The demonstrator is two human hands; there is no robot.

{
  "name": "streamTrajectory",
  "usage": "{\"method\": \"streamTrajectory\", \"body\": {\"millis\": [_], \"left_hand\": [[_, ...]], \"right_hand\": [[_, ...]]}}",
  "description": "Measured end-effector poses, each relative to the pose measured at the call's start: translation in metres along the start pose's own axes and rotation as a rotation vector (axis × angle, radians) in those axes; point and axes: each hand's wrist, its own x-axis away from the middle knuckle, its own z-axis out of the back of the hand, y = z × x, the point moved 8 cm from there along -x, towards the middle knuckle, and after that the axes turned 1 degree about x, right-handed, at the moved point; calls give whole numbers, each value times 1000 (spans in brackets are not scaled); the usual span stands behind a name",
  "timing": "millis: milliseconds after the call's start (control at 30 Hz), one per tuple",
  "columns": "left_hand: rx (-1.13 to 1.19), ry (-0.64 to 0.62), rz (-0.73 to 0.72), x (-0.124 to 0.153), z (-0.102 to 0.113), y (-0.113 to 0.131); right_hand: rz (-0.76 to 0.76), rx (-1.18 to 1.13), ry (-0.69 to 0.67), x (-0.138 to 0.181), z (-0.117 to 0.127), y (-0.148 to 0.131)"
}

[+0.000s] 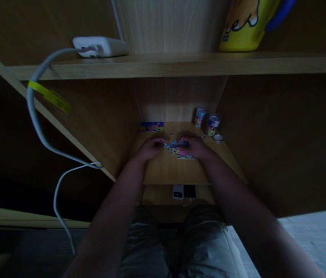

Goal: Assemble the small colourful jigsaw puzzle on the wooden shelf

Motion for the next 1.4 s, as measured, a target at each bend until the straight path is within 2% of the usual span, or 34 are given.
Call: {"method": "streamTrajectory", "body": {"millis": [167,433,833,967,1267,1400], "left_hand": [[16,-32,9,0,-3,0],[74,-179,48,3,-17,3],[33,-214,45,4,-21,1],[29,-190,43,3,-21,0],[-36,-156,-34,3,-20,2],[-37,-187,-68,5,-21,9]], "right_hand": [[14,-8,7,0,-1,2],[35,-5,9,0,-2,2],[19,11,-4,-1,-2,3],[21,6,-5,0,-2,2],[24,4,-8,0,-4,3],[12,5,-10,0,-3,3]]}}
